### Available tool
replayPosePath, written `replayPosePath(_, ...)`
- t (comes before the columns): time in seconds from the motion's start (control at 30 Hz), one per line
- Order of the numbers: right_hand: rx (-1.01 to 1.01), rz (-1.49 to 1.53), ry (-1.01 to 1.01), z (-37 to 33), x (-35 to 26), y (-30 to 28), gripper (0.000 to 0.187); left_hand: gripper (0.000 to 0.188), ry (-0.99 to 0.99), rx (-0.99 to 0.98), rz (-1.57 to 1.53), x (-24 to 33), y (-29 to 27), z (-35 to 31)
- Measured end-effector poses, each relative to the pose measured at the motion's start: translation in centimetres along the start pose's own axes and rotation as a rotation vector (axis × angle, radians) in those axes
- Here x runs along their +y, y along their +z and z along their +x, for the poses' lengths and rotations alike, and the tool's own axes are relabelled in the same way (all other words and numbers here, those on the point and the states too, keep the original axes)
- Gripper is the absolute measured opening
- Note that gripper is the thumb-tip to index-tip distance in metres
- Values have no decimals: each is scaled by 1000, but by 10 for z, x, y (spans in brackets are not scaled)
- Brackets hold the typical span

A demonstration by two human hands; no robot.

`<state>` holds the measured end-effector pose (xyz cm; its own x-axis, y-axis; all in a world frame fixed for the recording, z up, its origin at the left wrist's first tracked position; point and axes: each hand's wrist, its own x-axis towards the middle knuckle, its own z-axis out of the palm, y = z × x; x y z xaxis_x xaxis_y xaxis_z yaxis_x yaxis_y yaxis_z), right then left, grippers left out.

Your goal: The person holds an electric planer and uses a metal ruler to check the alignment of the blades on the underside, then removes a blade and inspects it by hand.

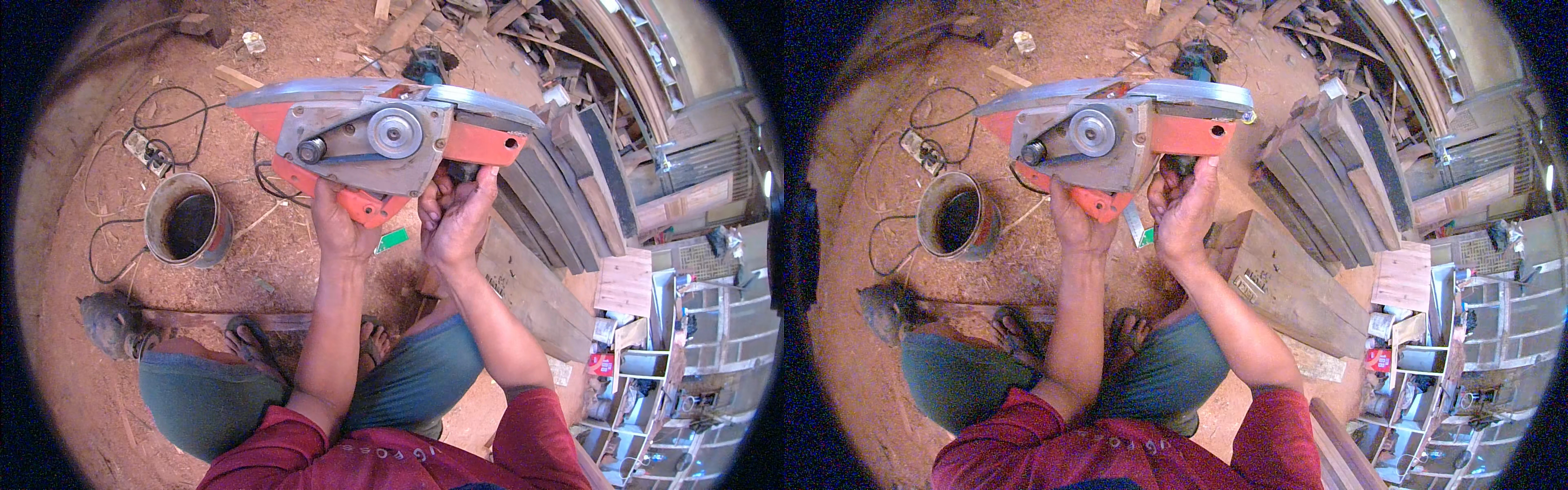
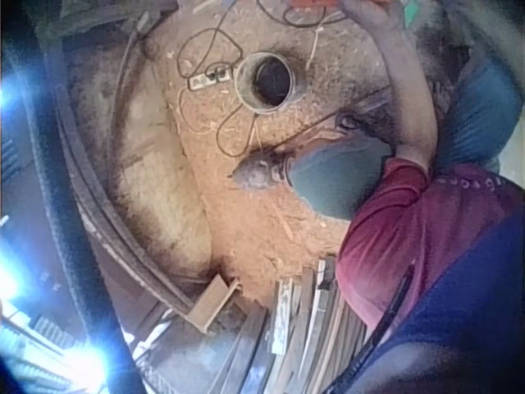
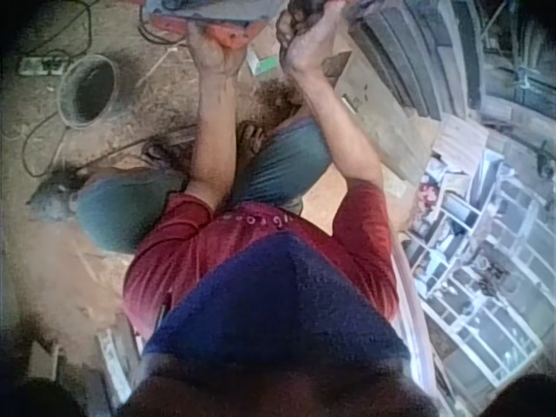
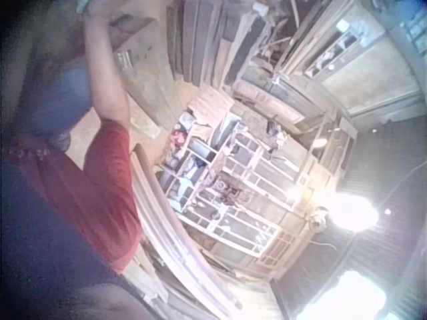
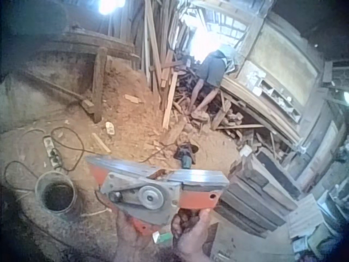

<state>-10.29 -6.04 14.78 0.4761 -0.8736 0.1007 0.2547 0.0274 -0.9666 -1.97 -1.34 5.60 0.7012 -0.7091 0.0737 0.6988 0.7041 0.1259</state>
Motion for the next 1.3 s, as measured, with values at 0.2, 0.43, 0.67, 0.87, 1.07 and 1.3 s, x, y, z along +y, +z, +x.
replayPosePath(0.2,16,11,34,2,-2,3,69,49,15,-87,-173,2,13,-3)
replayPosePath(0.43,-13,145,60,5,-16,6,72,60,5,-6,-99,-7,22,-6)
replayPosePath(0.67,-153,101,121,8,-20,-9,80,64,17,-23,24,-8,22,0)
replayPosePath(0.87,-165,65,120,-2,-21,1,84,66,54,54,-2,-9,19,-4)
replayPosePath(1.07,-156,28,80,-2,-20,0,75,67,21,14,-21,-9,12,-2)
replayPosePath(1.3,-127,34,151,-2,-24,3,72,52,16,-42,-129,-13,11,-4)
